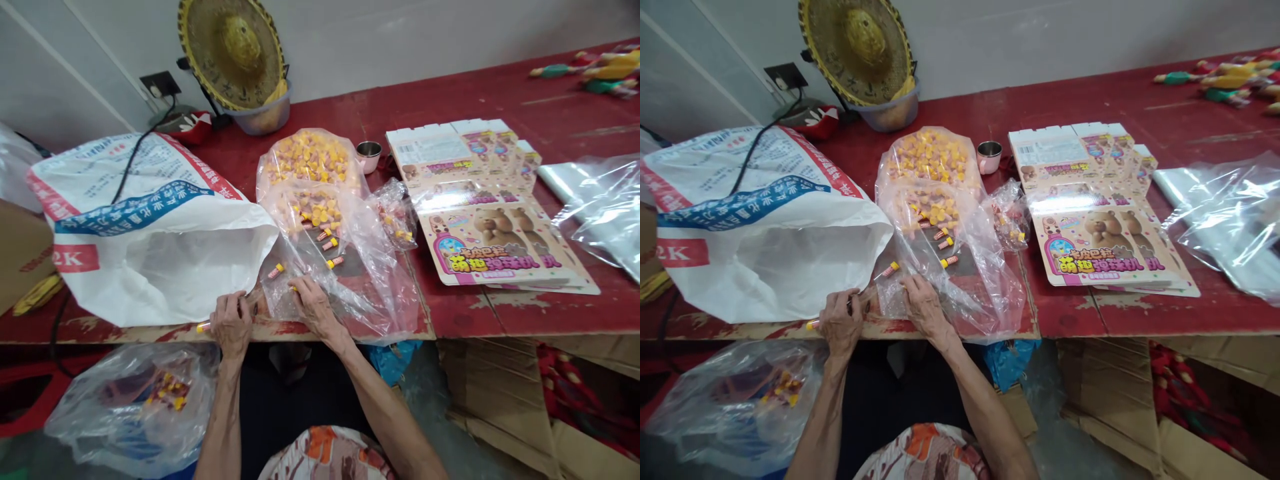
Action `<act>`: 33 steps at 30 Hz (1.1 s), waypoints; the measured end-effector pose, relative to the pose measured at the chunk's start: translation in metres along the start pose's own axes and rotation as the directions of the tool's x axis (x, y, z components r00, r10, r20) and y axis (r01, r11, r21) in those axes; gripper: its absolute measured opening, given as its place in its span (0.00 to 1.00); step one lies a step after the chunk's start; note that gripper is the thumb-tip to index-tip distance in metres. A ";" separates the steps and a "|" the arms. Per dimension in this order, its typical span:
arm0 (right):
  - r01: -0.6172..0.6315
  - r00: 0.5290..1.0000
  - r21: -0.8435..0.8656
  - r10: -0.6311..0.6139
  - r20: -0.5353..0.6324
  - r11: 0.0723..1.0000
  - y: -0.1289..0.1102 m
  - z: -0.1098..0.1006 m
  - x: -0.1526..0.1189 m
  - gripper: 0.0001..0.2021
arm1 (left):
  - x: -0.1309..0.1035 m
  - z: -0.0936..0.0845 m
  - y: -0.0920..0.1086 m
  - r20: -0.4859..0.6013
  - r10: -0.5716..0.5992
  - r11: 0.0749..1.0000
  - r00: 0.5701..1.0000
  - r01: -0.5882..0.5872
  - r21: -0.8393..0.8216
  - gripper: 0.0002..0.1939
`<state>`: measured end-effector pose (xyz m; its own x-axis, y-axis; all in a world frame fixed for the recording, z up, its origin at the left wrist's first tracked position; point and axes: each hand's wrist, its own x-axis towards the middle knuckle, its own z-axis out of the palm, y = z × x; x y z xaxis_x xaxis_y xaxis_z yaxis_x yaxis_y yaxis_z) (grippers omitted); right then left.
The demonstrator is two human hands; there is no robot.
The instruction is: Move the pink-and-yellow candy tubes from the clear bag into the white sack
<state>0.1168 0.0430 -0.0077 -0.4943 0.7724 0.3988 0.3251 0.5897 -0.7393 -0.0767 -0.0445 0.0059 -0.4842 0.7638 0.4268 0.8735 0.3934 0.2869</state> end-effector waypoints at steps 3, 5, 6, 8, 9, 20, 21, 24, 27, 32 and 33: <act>-0.004 1.000 0.001 0.004 0.004 1.000 0.000 0.000 0.000 0.17 | 0.000 0.000 0.000 0.002 -0.006 1.000 1.000 0.006 0.010 0.14; -0.005 1.000 0.003 0.005 0.003 1.000 0.000 0.000 0.000 0.16 | 0.001 0.000 0.000 -0.001 -0.006 1.000 1.000 0.006 0.014 0.14; -0.005 1.000 0.004 0.005 0.002 1.000 -0.001 0.000 0.000 0.16 | 0.001 -0.001 0.000 -0.003 -0.006 1.000 1.000 0.006 0.016 0.15; -0.002 1.000 0.000 0.002 0.005 1.000 -0.001 -0.001 0.000 0.16 | 0.001 -0.001 0.000 -0.008 -0.002 1.000 1.000 0.003 0.017 0.15; -0.001 1.000 -0.006 0.001 0.007 1.000 -0.001 -0.001 0.000 0.16 | 0.001 -0.001 0.000 -0.011 0.000 1.000 1.000 0.001 0.019 0.15; -0.008 1.000 -0.008 0.008 0.029 1.000 0.003 0.002 0.000 0.17 | 0.002 0.000 0.002 -0.015 -0.019 0.999 1.000 0.019 0.037 0.14; -0.009 1.000 -0.010 0.009 0.029 1.000 0.003 0.002 0.000 0.17 | 0.002 0.000 0.002 -0.017 -0.015 0.999 1.000 0.016 0.037 0.14; -0.009 1.000 -0.016 0.009 0.024 1.000 0.003 0.002 0.000 0.16 | 0.002 -0.001 0.003 -0.010 -0.014 0.999 1.000 0.015 0.033 0.14; -0.008 1.000 -0.018 0.008 0.022 1.000 0.002 0.002 0.000 0.15 | 0.002 -0.001 0.003 -0.005 -0.022 0.999 1.000 0.022 0.031 0.14; -0.010 1.000 -0.010 0.010 0.021 1.000 0.001 0.002 0.000 0.15 | 0.002 -0.001 0.002 -0.013 -0.013 0.999 1.000 0.013 0.042 0.14; -0.011 1.000 -0.011 0.011 0.019 1.000 0.001 0.002 0.000 0.15 | 0.002 -0.001 0.002 -0.014 -0.011 0.999 1.000 0.012 0.042 0.14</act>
<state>0.1157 0.0434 -0.0093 -0.5059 0.7742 0.3803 0.3389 0.5838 -0.7377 -0.0757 -0.0432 0.0083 -0.4946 0.7521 0.4355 0.8691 0.4233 0.2560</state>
